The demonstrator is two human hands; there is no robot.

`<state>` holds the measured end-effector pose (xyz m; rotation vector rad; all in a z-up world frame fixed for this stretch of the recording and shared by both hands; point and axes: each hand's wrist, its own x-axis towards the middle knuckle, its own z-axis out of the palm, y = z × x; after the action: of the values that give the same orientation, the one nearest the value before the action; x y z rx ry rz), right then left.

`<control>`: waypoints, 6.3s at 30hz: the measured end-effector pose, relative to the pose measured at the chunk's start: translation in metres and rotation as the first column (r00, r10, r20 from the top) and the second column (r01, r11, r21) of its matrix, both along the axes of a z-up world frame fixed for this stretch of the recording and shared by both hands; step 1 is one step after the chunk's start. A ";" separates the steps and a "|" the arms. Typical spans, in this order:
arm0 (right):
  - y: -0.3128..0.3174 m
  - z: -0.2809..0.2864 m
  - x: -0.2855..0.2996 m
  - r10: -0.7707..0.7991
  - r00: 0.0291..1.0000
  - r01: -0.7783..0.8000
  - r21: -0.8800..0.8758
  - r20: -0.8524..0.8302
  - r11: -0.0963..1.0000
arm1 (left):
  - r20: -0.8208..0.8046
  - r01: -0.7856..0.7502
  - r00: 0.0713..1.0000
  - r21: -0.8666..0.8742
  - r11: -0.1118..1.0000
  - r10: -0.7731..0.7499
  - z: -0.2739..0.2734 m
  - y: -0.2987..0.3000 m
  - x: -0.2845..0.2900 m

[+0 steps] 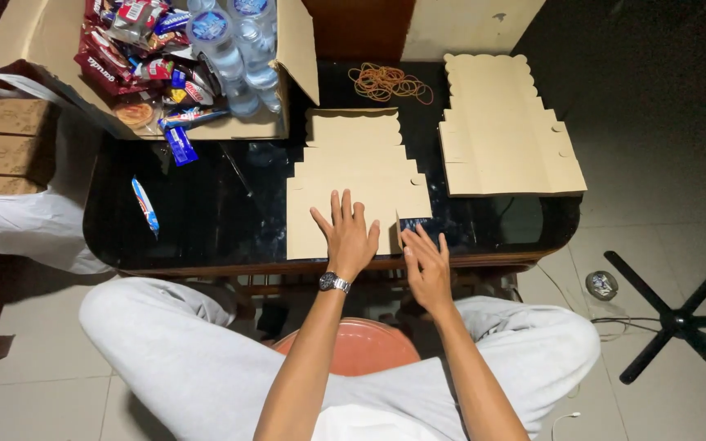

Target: Folding a pre-cut cardboard box template into its final shape by following pre-scored lines.

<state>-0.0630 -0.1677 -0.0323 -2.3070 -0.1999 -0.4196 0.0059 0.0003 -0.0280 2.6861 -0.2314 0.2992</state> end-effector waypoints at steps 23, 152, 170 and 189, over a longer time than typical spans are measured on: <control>0.023 -0.014 0.008 -0.173 0.976 0.213 -0.404 0.135 0.890 | -0.035 0.257 0.966 -0.027 0.966 -0.258 0.015 0.013 -0.007; 0.097 -0.006 0.041 -0.051 0.998 0.056 -0.274 0.023 0.960 | 0.377 0.091 0.926 -0.235 0.968 0.005 -0.009 0.049 -0.096; 0.095 -0.012 0.045 0.010 1.000 -0.001 -0.377 0.022 0.926 | 0.211 -0.067 0.975 -0.025 0.997 0.071 -0.007 0.051 -0.078; 0.094 -0.009 0.043 0.058 0.997 -0.070 -0.463 -0.041 0.883 | 0.229 -0.051 0.972 -0.011 0.999 0.052 -0.018 0.050 -0.047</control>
<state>-0.0200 -0.0732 -0.0411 -2.7665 -0.4008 -0.3329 -0.0416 0.0499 -0.0463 2.6534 -0.2284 0.6264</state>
